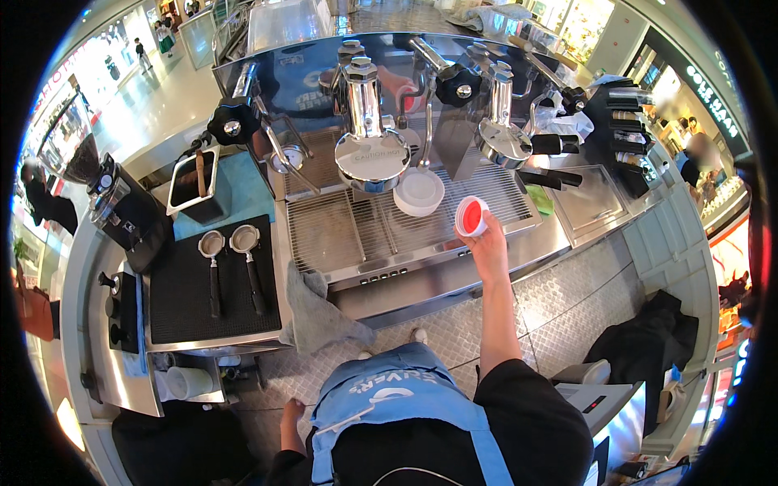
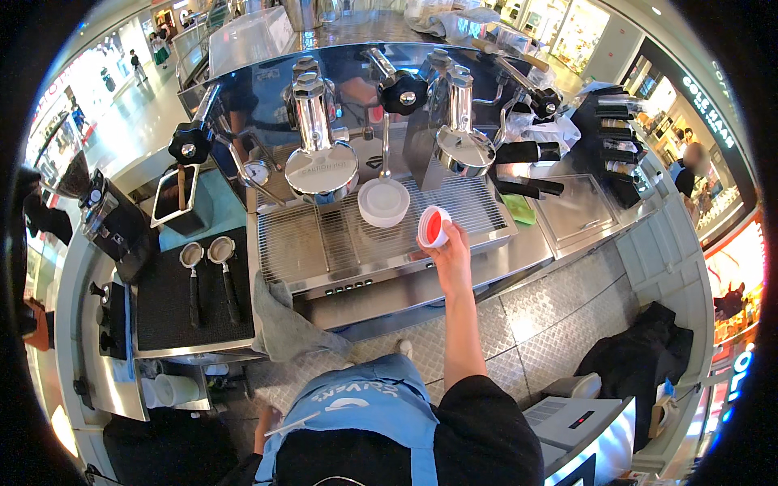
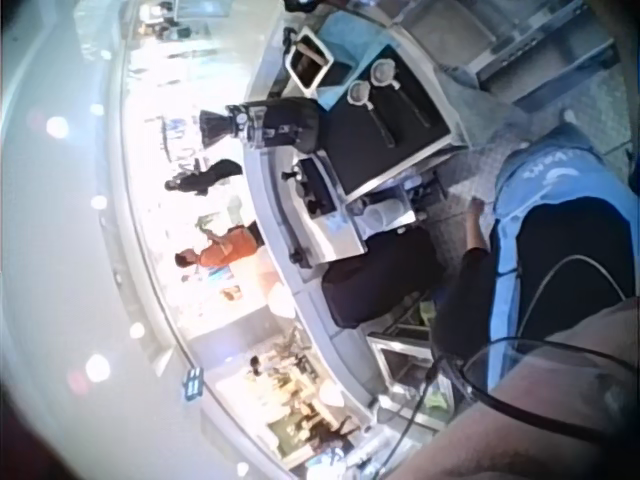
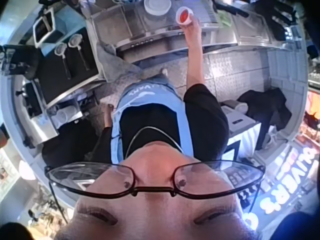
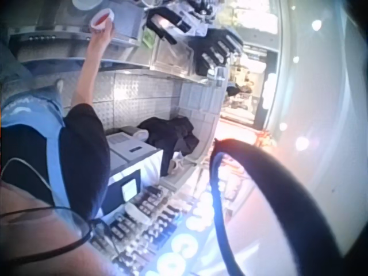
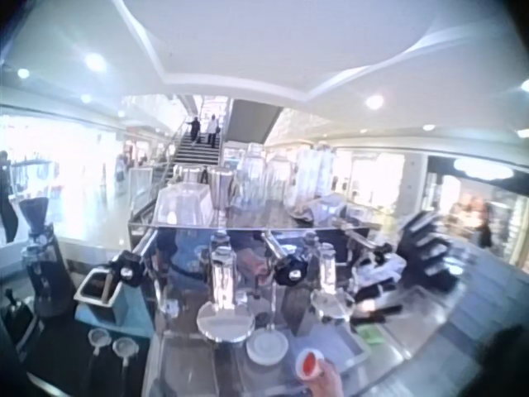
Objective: The person washes a white plastic cup and a clear plastic cup under running water at a sink, then moves to the espresso machine to purge steam and rinse a red-lidded container. The person returns to the sink to continue rinsing the clear cup.
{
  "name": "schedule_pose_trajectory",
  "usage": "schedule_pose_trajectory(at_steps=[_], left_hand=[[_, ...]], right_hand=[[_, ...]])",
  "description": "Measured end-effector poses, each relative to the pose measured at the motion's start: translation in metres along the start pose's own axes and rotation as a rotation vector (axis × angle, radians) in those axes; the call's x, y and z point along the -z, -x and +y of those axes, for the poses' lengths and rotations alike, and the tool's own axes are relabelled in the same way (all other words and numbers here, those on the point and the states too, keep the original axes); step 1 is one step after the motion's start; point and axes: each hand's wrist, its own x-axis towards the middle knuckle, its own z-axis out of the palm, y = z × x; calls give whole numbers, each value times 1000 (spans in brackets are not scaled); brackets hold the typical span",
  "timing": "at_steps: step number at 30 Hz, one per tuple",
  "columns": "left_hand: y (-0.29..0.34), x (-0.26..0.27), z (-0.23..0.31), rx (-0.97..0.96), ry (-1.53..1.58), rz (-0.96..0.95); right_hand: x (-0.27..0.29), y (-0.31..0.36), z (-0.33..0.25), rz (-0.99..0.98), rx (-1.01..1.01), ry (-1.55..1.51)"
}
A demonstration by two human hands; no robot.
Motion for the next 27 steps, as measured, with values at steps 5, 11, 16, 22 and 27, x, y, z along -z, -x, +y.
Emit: schedule_pose_trajectory(at_steps=[5, 11, 16, 22, 27], left_hand=[[18, -79, -87, 221, 319, -151], [-9, -116, -111, 111, 333, -53], [-40, -95, -92, -275, 66, 89], [-36, -54, -60, 271, 790, -55], [-28, -77, -76, 313, 717, -62]], right_hand=[[3, -9, -3, -3, -49, -122], [-1, -7, 2, 38, 22, -55], [-8, -7, 6, 128, 390, 733], [-15, -20, 1, 152, 627, 1049], [-19, -35, 4, 236, 829, 1274]])
